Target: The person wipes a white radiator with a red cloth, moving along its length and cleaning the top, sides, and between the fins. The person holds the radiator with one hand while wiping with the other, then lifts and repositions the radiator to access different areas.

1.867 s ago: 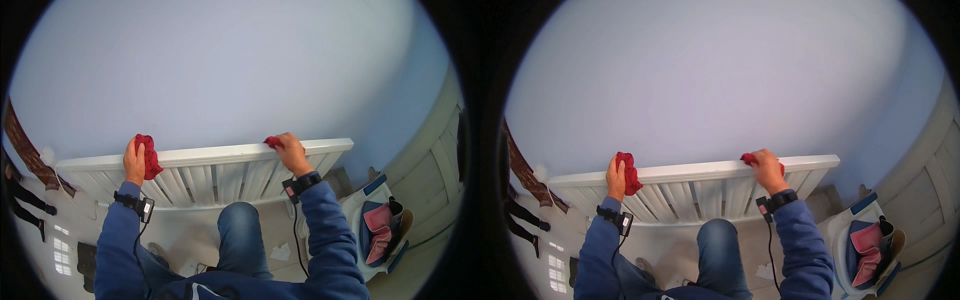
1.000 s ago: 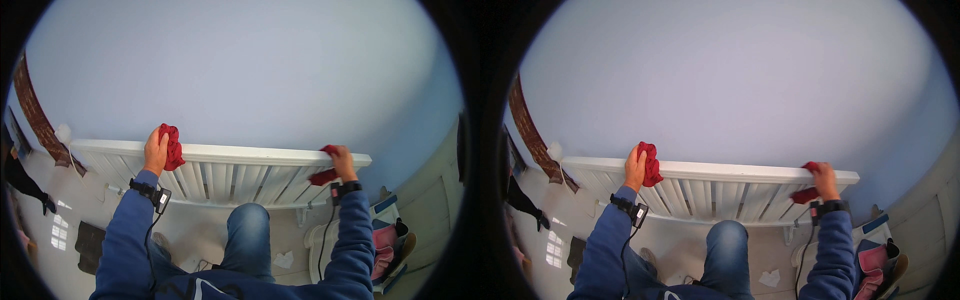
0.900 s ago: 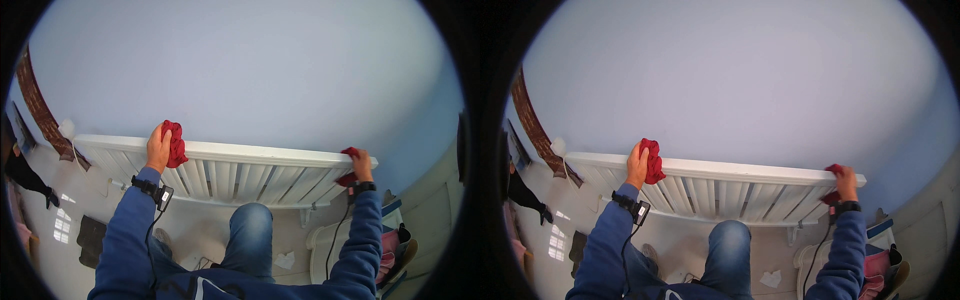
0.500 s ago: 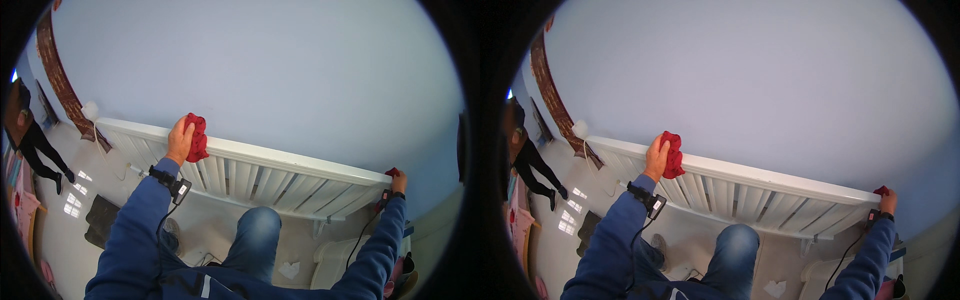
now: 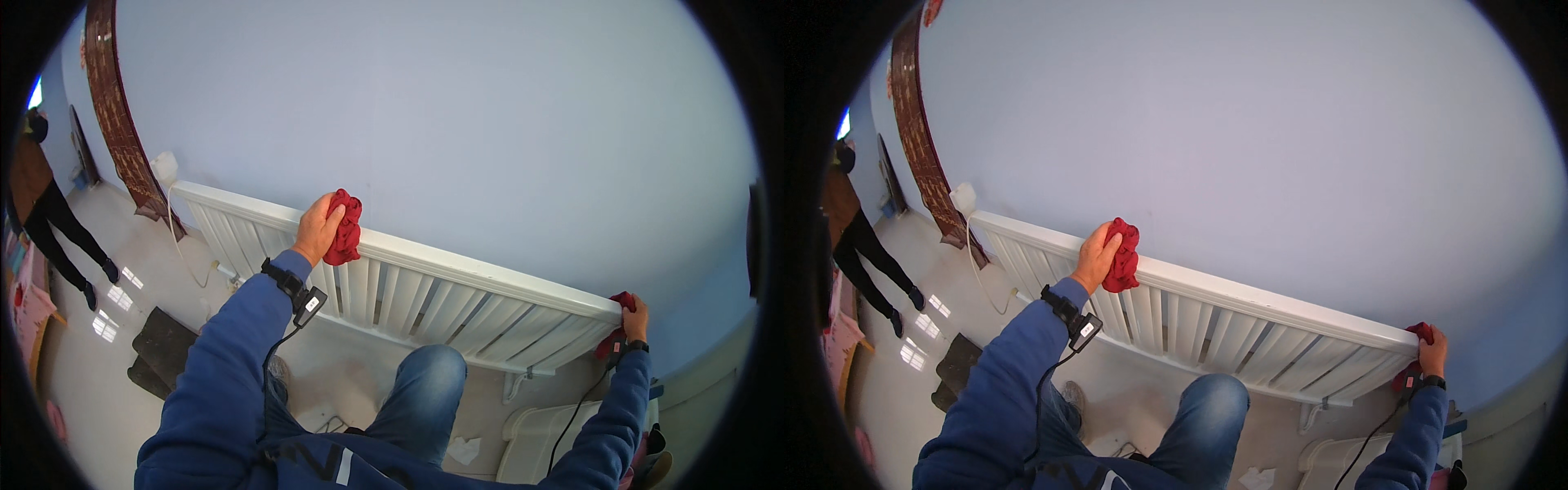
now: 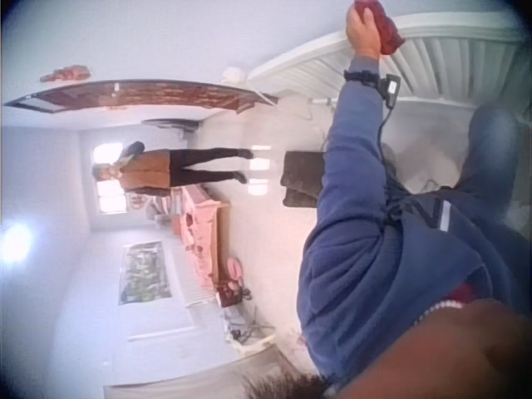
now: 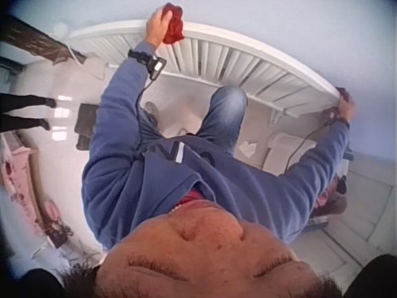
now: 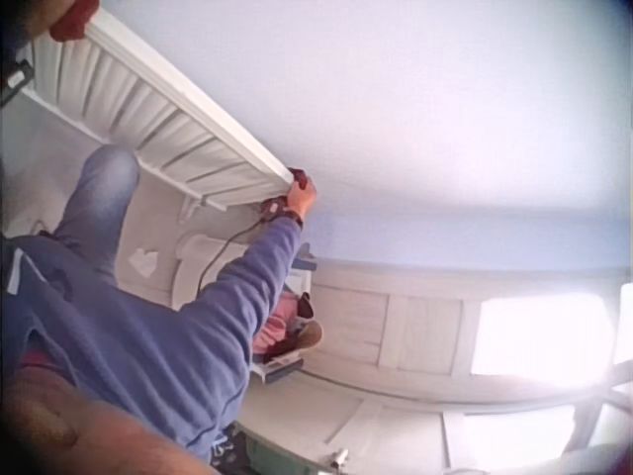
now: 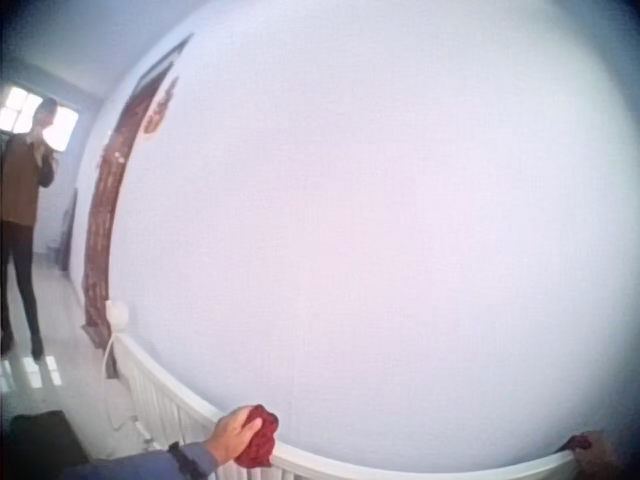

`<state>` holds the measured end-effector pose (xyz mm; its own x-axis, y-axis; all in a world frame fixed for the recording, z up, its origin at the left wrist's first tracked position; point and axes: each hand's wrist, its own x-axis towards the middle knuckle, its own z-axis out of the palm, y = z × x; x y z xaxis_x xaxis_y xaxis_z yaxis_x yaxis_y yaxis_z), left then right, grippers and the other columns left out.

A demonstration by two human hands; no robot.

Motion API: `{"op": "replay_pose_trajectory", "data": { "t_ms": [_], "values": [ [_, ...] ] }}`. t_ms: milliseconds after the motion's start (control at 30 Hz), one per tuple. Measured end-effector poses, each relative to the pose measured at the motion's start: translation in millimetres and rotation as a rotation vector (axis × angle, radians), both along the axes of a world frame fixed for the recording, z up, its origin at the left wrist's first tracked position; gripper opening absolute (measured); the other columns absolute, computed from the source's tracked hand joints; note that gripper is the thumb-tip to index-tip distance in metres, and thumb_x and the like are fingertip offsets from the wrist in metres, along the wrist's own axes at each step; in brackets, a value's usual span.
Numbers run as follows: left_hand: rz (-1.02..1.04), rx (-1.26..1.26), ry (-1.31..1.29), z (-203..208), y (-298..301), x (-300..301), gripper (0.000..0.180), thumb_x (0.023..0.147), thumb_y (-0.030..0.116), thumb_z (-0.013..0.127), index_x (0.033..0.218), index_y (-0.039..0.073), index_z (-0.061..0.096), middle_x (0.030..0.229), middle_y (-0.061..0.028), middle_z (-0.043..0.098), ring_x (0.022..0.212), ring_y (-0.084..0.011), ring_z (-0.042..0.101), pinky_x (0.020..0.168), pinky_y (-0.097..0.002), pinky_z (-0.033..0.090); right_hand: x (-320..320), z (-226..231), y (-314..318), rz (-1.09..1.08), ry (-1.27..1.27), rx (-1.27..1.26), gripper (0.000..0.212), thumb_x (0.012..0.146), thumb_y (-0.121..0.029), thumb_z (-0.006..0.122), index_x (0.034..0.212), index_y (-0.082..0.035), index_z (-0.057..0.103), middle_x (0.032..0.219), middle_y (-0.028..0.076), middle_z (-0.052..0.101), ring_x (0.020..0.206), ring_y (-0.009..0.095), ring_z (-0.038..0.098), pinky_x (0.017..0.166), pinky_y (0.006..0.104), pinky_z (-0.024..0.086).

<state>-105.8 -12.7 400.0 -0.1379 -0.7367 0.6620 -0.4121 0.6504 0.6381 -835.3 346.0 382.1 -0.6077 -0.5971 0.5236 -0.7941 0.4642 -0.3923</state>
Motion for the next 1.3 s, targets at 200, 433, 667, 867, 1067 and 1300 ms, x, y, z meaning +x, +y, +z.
{"op": "replay_pose_trajectory", "data": {
  "t_ms": [200,433,667,867,1067,1300],
  "values": [
    [-0.162,0.193,0.046,5.5,-3.5,8.9,0.037,0.099,0.026,0.057,0.125,0.0,0.058,0.111,-0.0138,0.068,0.104,-0.0259,0.063,0.093,-0.0367,0.049,-10.7,2.9,-10.2,0.013,-0.002,0.095,0.049,0.079,0.003,0.061,0.127,-0.006,0.062,0.124,0.021,0.06,0.115,0.039,0.056,0.101,0.0434,0.046],
    [-0.265,0.408,0.263,14.4,-7.1,12.2,0.033,0.096,0.014,0.064,0.124,-0.003,0.058,0.109,-0.0065,0.068,0.099,-0.0132,0.062,0.089,-0.0299,0.052,55.5,32.2,-29.7,-0.364,0.069,0.264,0.053,0.082,-0.003,0.061,0.134,-0.012,0.057,0.143,0.022,0.047,0.131,0.043,0.045,0.11,0.0494,0.037],
    [-0.519,0.496,0.649,60.4,50.9,-26.7,0.026,0.096,0.014,0.065,0.117,-0.003,0.06,0.105,-0.0073,0.067,0.092,-0.0142,0.066,0.082,-0.0307,0.056,209.5,61.5,-97.8,0.459,0.05,-0.245,0.055,0.076,0.001,0.074,0.129,-0.005,0.059,0.13,0.016,0.059,0.121,0.032,0.057,0.099,0.0427,0.047],
    [-0.712,0.702,0.658,64.9,120.8,-71.6,0.032,0.091,0.021,0.073,0.11,0.0,0.058,0.101,-0.008,0.064,0.088,-0.0137,0.063,0.074,-0.0296,0.054,462.4,37.4,-120.6,1.321,-1.105,-0.213,0.079,0.081,-0.005,0.08,0.149,-0.003,0.038,0.137,0.011,0.055,0.123,0.021,0.055,0.099,0.0353,0.05],
    [-0.563,0.702,0.293,34.1,119.1,-9.0,0.018,0.09,0.015,0.073,0.094,0.003,0.06,0.086,-0.0017,0.06,0.076,-0.0097,0.058,0.066,-0.0263,0.051,512.6,28.2,-132.6,0.963,-1.533,-0.077,0.039,0.092,-0.013,0.07,0.127,0.002,0.06,0.11,0.008,0.069,0.098,0.015,0.065,0.089,0.03,0.052],
    [-0.464,0.822,0.538,-0.6,110.0,70.9,0.017,0.09,0.013,0.072,0.088,0.007,0.056,0.08,-0.0003,0.056,0.068,-0.007,0.053,0.055,-0.0234,0.045,505.0,9.3,-149.8,1.079,-1.782,-0.39,0.037,0.102,-0.031,0.055,0.127,-0.004,0.057,0.125,0.009,0.064,0.115,0.025,0.061,0.1,0.0486,0.047]
  ]
}}
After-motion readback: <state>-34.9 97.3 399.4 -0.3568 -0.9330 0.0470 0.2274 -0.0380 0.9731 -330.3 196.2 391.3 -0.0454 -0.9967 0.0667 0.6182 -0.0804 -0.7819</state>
